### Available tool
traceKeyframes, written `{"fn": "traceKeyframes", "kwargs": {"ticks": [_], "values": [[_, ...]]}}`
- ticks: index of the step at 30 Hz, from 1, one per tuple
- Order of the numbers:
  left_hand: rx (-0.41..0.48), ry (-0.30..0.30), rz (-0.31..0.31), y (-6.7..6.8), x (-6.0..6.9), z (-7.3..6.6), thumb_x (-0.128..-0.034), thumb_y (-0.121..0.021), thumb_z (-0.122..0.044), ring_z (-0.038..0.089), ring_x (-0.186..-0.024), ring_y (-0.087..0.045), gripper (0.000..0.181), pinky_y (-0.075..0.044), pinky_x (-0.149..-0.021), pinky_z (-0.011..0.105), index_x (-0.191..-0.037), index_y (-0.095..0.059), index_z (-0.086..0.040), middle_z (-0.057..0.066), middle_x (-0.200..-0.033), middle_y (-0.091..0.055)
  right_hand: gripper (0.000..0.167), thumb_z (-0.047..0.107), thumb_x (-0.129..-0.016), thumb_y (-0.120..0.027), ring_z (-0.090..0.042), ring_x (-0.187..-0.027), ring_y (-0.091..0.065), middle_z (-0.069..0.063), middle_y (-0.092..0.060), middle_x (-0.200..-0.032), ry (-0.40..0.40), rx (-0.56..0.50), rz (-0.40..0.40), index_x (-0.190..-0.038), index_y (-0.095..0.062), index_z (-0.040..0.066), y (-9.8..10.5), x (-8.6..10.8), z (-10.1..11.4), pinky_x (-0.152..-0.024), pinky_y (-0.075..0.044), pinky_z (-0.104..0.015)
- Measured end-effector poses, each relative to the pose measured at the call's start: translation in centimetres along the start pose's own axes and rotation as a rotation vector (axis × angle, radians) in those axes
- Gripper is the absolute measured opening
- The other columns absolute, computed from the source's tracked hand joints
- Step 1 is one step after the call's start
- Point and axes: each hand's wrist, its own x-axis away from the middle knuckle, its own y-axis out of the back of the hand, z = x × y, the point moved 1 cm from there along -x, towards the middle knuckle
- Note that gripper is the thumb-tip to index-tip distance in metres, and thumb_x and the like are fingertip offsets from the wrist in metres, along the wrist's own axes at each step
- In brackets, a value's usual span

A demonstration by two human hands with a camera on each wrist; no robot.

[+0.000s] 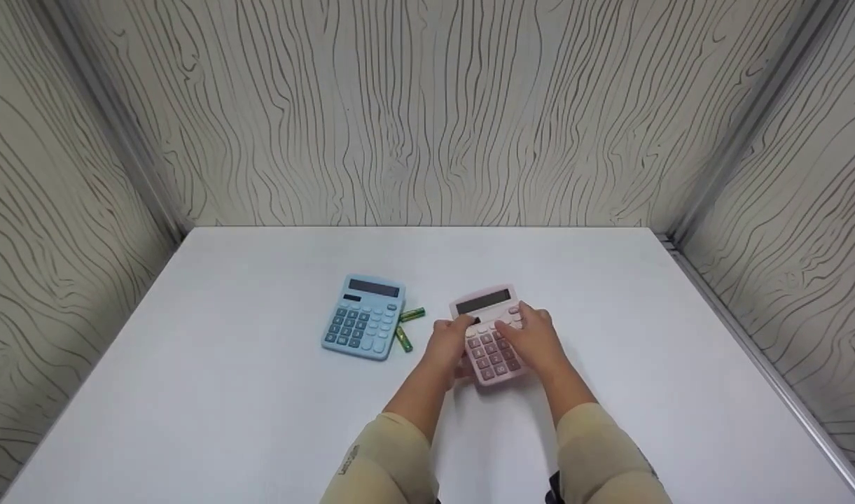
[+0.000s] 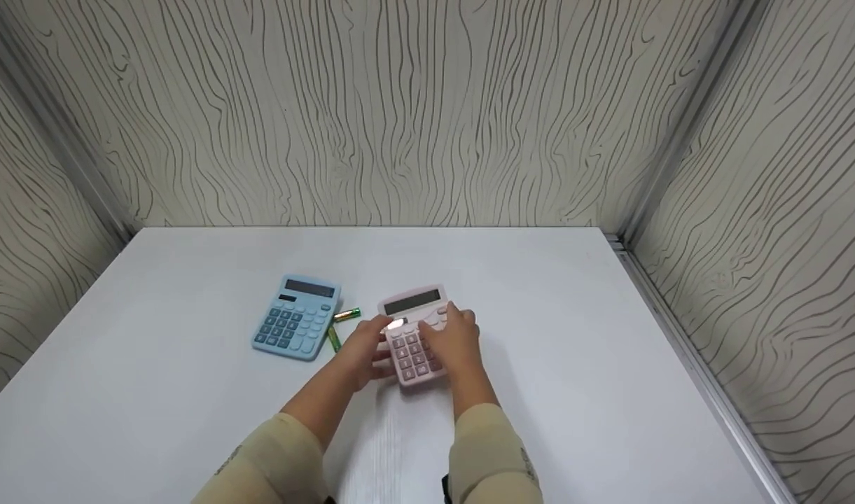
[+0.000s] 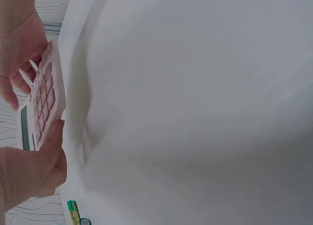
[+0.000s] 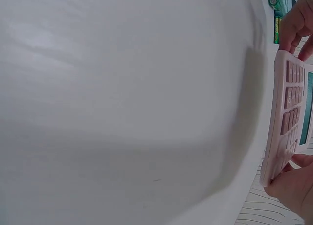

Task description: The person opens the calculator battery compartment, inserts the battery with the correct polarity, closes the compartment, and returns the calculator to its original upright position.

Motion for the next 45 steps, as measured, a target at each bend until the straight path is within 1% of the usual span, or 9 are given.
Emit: {"fn": "traceKeyframes", "kwargs": {"ticks": [3,8,11,15,18,25,32,39,45], "values": [[0.057,-0.018,0.012,0.4,0.0,-0.4,-0.0901,-0.044,-0.045,0.024,-0.098,-0.055,0.049,-0.053,-0.069,0.034,-0.126,-0.038,-0.012,0.010,-0.117,-0.051,0.075,0.040,-0.088,-0.055,-0.035,-0.122,-0.037,-0.023,-0.034,-0.132,-0.007,-0.010,0.002,-0.142,-0.024,-0.002,0.2,0.0,0.3,-0.106,-0.024,-0.047],[0.054,-0.080,0.013,1.0,0.0,-0.9,-0.0941,-0.041,-0.043,0.021,-0.092,-0.059,0.050,-0.054,-0.062,0.030,-0.134,-0.036,-0.013,0.011,-0.120,-0.051,0.075,0.040,-0.088,-0.056,-0.036,-0.121,-0.038,-0.023,-0.034,-0.132,-0.015,-0.040,0.006,-0.142,-0.023,0.000,0.7,0.0,0.8,-0.106,-0.025,-0.048],[0.021,-0.086,0.023,1.3,0.1,-1.2,-0.0947,-0.042,-0.043,0.019,-0.090,-0.059,0.051,-0.054,-0.062,0.029,-0.137,-0.037,-0.015,0.008,-0.115,-0.054,0.074,0.040,-0.088,-0.055,-0.036,-0.120,-0.039,-0.023,-0.035,-0.131,-0.004,-0.047,0.010,-0.142,-0.025,0.000,0.9,0.0,1.2,-0.105,-0.027,-0.048],[-0.015,-0.103,0.018,1.6,0.2,-1.6,-0.0965,-0.040,-0.038,0.017,-0.086,-0.060,0.041,-0.054,-0.062,0.028,-0.130,-0.045,-0.016,0.005,-0.106,-0.057,0.074,0.040,-0.088,-0.056,-0.037,-0.120,-0.039,-0.024,-0.036,-0.132,0.003,-0.041,0.011,-0.141,-0.026,-0.001,1.0,-0.1,1.7,-0.105,-0.027,-0.048],[-0.032,-0.140,0.003,1.9,0.3,-1.8,-0.0973,-0.040,-0.034,0.016,-0.082,-0.061,0.034,-0.054,-0.062,0.027,-0.124,-0.049,-0.015,0.004,-0.100,-0.059,0.078,0.043,-0.085,-0.059,-0.035,-0.120,-0.039,-0.023,-0.037,-0.131,0.008,-0.052,0.018,-0.142,-0.027,0.001,0.9,-0.1,1.9,-0.105,-0.026,-0.048],[-0.043,-0.194,0.027,2.4,0.5,-2.0,-0.0949,-0.047,-0.032,0.016,-0.078,-0.064,0.029,-0.054,-0.062,0.026,-0.116,-0.053,-0.013,0.006,-0.099,-0.060,0.094,0.055,-0.073,-0.067,-0.031,-0.115,-0.041,-0.017,-0.036,-0.132,0.016,-0.106,0.056,-0.145,-0.024,0.013,0.4,0.1,2.2,-0.101,-0.032,-0.050],[-0.065,-0.252,0.045,2.5,0.9,-2.2,-0.0936,-0.051,-0.031,0.016,-0.075,-0.065,0.027,-0.054,-0.064,0.027,-0.111,-0.055,-0.011,0.007,-0.099,-0.059,0.109,0.066,-0.063,-0.069,-0.034,-0.118,-0.038,-0.020,-0.025,-0.142,0.033,-0.010,0.121,-0.147,-0.018,0.017,0.0,0.6,2.7,-0.097,-0.034,-0.054],[-0.109,-0.236,0.049,2.3,1.2,-2.4,-0.0922,-0.053,-0.034,0.015,-0.075,-0.065,0.026,-0.054,-0.065,0.026,-0.107,-0.055,-0.012,0.005,-0.097,-0.060,0.117,0.070,-0.057,-0.069,-0.034,-0.118,-0.037,-0.021,-0.020,-0.146,0.037,0.068,0.139,-0.147,-0.016,0.017,-0.2,1.1,2.9,-0.094,-0.037,-0.055],[-0.091,-0.233,0.086,2.4,1.3,-2.4,-0.0932,-0.047,-0.041,0.015,-0.077,-0.065,0.031,-0.054,-0.067,0.028,-0.107,-0.056,-0.015,0.003,-0.100,-0.060,0.116,0.070,-0.058,-0.069,-0.035,-0.120,-0.034,-0.018,-0.019,-0.146,0.030,0.061,0.132,-0.147,-0.014,0.020,-0.2,1.1,2.7,-0.095,-0.035,-0.057]]}}
